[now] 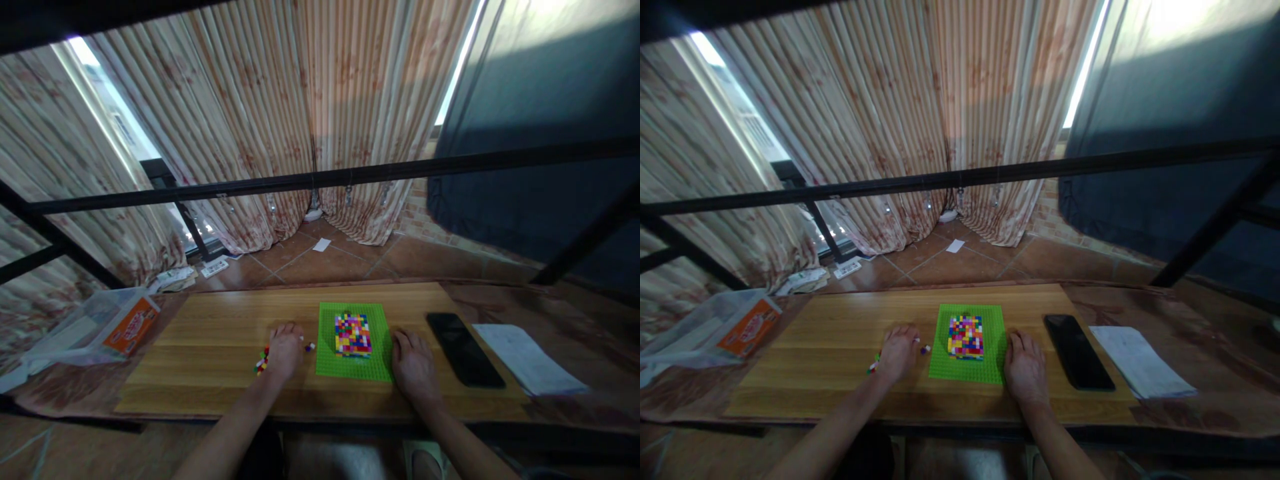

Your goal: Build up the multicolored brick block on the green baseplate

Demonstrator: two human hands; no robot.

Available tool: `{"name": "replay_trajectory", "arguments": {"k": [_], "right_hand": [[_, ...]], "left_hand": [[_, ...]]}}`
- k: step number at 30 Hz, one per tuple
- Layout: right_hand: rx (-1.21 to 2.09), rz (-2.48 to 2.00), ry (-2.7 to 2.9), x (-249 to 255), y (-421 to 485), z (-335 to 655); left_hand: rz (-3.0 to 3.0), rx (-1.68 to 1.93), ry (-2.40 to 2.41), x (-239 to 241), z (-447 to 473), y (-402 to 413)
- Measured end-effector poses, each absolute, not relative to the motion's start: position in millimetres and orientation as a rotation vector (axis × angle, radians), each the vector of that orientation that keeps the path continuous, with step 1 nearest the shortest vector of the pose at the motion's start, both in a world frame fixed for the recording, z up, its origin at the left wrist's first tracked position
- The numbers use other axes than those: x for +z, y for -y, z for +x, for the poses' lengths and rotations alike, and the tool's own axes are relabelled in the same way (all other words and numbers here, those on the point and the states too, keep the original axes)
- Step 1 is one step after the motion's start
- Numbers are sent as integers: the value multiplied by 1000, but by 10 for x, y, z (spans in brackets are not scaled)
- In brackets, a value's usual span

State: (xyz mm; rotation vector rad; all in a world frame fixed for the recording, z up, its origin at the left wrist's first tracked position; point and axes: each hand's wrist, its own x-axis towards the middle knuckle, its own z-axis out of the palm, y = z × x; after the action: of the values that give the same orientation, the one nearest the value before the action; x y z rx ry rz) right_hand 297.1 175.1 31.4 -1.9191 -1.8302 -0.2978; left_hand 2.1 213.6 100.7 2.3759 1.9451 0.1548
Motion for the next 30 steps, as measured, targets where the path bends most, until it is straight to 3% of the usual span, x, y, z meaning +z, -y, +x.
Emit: {"name": "replay_trajectory", "arguments": {"k": [30], "right_hand": [[-321, -1902, 1830, 296, -1754, 2990]], "left_hand": [[2402, 185, -1717, 952, 79, -2202]]}}
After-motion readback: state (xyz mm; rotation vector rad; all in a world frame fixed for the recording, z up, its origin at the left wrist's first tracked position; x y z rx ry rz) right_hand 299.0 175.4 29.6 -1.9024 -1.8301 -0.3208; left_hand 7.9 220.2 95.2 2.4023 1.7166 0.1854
